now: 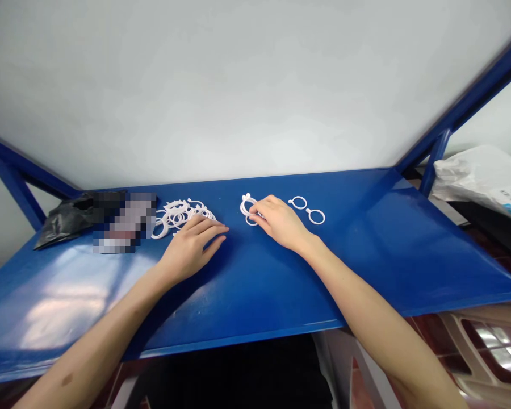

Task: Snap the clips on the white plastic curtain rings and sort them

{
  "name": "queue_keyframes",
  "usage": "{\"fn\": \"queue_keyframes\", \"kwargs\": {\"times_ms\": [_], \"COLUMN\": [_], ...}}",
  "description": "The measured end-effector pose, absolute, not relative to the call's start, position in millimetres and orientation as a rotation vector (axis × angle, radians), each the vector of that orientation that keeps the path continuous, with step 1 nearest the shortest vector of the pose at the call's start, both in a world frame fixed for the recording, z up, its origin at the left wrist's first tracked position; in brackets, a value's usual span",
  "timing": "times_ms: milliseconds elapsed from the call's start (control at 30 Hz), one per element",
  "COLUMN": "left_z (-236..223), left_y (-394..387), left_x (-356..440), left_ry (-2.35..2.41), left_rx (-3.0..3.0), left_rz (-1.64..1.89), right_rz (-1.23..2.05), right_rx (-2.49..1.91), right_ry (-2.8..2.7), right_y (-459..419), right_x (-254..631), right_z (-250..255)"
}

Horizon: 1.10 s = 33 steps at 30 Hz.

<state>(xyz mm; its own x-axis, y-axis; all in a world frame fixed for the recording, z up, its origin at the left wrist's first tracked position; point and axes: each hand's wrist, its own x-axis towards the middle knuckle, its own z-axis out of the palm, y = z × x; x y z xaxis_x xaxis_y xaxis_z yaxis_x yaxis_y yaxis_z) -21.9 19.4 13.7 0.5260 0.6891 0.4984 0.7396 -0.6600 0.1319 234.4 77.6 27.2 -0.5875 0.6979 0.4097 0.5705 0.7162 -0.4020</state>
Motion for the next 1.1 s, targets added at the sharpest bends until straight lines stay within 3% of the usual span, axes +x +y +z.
{"fn": "queue_keyframes", "kwargs": {"times_ms": [367,667,967,1100], "left_z": [-7,1,7,9], "left_y": [22,19,19,20], "left_x": [8,-1,-9,-12], "left_ry": [-1.254,-1.104,-1.264,-1.329], "left_rx": [-2.782,-2.812,-2.615,-2.523], "left_rz": [-0.477,-0.772,-0.928,-0.970], "right_rz": [-0.049,-0.086,0.042,-0.054], "right_rx": [-1.164,-1.365,-0.932,-1.104], "right_ry": [-2.471,-2.549,-2.724,-2.515], "right_y": [69,58,59,54], "right_x": [227,211,214,217], "right_z": [26,22,26,31]}}
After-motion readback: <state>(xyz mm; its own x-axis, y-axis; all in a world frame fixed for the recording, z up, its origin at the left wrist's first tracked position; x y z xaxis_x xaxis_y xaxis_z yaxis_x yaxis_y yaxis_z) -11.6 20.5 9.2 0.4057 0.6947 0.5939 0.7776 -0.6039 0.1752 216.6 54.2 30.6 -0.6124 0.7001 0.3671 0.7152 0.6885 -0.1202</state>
